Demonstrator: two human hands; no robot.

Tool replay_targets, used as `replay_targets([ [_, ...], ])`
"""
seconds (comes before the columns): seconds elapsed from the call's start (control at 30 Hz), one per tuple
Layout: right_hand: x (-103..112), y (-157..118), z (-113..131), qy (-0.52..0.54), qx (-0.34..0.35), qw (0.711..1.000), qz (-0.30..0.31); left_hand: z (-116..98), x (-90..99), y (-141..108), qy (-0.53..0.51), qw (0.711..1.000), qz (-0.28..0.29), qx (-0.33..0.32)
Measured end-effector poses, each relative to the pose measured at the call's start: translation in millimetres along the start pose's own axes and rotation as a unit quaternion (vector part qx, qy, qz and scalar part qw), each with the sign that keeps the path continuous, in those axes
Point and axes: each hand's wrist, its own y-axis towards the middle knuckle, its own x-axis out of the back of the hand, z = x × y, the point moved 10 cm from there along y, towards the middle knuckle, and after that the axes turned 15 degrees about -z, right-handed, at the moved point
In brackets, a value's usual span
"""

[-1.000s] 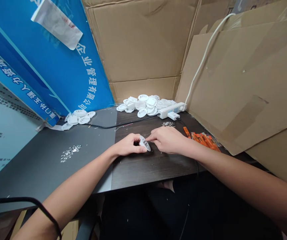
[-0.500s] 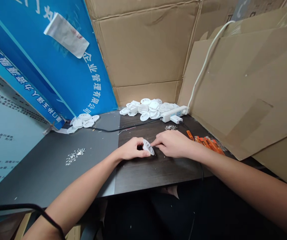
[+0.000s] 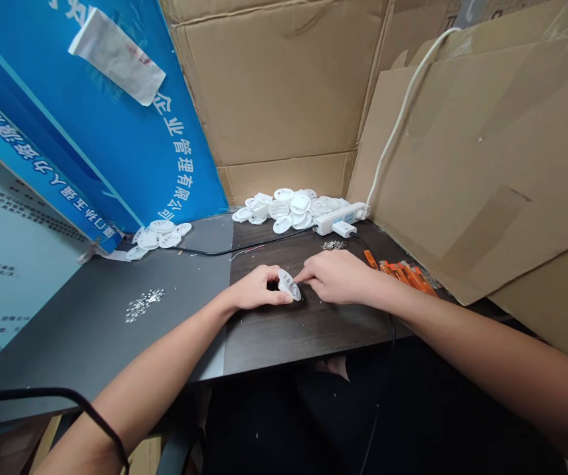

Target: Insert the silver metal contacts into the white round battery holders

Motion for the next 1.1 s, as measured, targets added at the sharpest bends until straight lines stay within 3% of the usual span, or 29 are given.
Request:
replay_targets([
  [0.3, -2, 0, 4, -0.011, -0.009, 1.000, -0.011, 0, -1.8, -2, -0.033, 0.999, -0.013, 0.021],
  [0.43, 2, 2, -15, 0.086, -0.036, 0.995, -0.024, -6, 3.4, -2, -0.018, 0.999, -0.040, -0.003],
  [0.5, 1, 4, -28, 0.196, -0.076, 0.976, -0.048, -13, 9.9, 0, 0.015, 0.996, -0.079, -0.044],
  [0.6, -2, 9, -41, 0.349, -0.117, 0.922, -0.124, -24, 15.0, 0, 0.085, 0.982, -0.120, -0.120],
  [0.67, -10, 13, -43, 0.407, -0.128, 0.892, -0.149, -24, 17.2, 0, 0.130, 0.972, -0.137, -0.138],
  [0.73, -17, 15, -49, 0.403, -0.155, 0.886, -0.168, -19, 20.5, -2, 0.165, 0.967, -0.149, -0.127],
  [0.83, -15, 12, -56, 0.324, -0.165, 0.906, -0.217, -14, 27.0, -5, 0.175, 0.965, -0.171, -0.096],
  [0.97, -7, 8, -48, 0.255, -0.092, 0.929, -0.251, -21, 36.7, -7, 0.167, 0.953, -0.231, -0.098],
  [1.1, -2, 4, -35, 0.245, -0.009, 0.931, -0.270, -27, 36.0, -7, 0.187, 0.942, -0.250, -0.127],
])
